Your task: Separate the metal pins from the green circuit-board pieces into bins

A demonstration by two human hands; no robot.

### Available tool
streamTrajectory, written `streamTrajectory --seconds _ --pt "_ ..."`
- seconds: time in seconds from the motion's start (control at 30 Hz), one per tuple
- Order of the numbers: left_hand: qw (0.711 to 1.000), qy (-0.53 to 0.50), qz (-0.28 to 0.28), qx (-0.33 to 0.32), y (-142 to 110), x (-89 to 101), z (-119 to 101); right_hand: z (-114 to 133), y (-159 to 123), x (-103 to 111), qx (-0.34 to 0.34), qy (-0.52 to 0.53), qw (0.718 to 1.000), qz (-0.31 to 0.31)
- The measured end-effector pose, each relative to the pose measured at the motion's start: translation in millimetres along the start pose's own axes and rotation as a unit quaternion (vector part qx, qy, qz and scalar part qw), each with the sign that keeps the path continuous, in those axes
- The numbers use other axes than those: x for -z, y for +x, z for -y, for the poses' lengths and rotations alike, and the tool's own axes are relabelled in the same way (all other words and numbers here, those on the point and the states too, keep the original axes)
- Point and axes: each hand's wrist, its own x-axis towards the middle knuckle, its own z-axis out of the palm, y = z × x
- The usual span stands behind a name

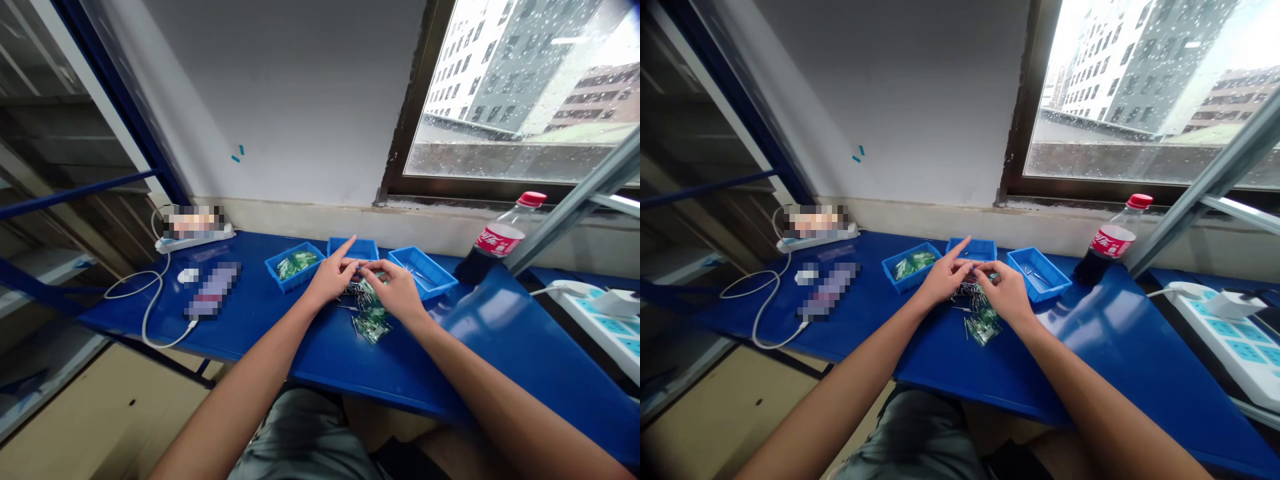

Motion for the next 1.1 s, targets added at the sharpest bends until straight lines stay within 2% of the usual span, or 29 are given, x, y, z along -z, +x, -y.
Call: streamTrajectory --seconds 0.2,0.33,0.47,0.57,0.67,0.8,0.9,1.0,1.1 --pt "0.992 0.113 0.021 -0.054 -2.4 0.4 -4.0 -4.4 5.4 3.9 -0.032 0.095 0.995 0.009" --pt "0.991 0.117 0.014 -0.059 -2.1 1.2 -4.3 -13.3 7.3 3.6 -0.053 0.114 0.992 0.012" --pt "0.996 0.058 -0.035 -0.049 1.6 0.4 1.7 -14.6 6.7 3.6 -0.055 0.058 0.997 0.010" --pt "0.998 0.001 -0.056 -0.034 4.3 0.3 6.4 -10.2 5.1 3.7 -0.023 -0.016 1.000 0.001" --pt "0.998 -0.031 -0.045 -0.018 5.1 0.4 8.4 -7.1 3.6 2.9 0.025 -0.065 0.998 -0.010" --pt "0.998 -0.050 -0.021 -0.005 4.4 -1.0 6.8 -8.8 2.5 0.6 0.041 -0.053 0.998 -0.001" --pt "0.999 -0.031 -0.028 -0.007 3.2 -2.4 1.9 -9.6 2.1 -0.9 0.063 -0.049 0.997 0.003" --pt "0.997 0.045 -0.058 -0.010 0.8 -2.2 -5.5 -6.2 1.3 -0.6 0.086 -0.057 0.995 0.002" --pt "0.998 0.060 -0.022 0.022 -2.3 -1.1 -11.4 -1.6 0.5 1.3 0.073 -0.061 0.995 -0.022"
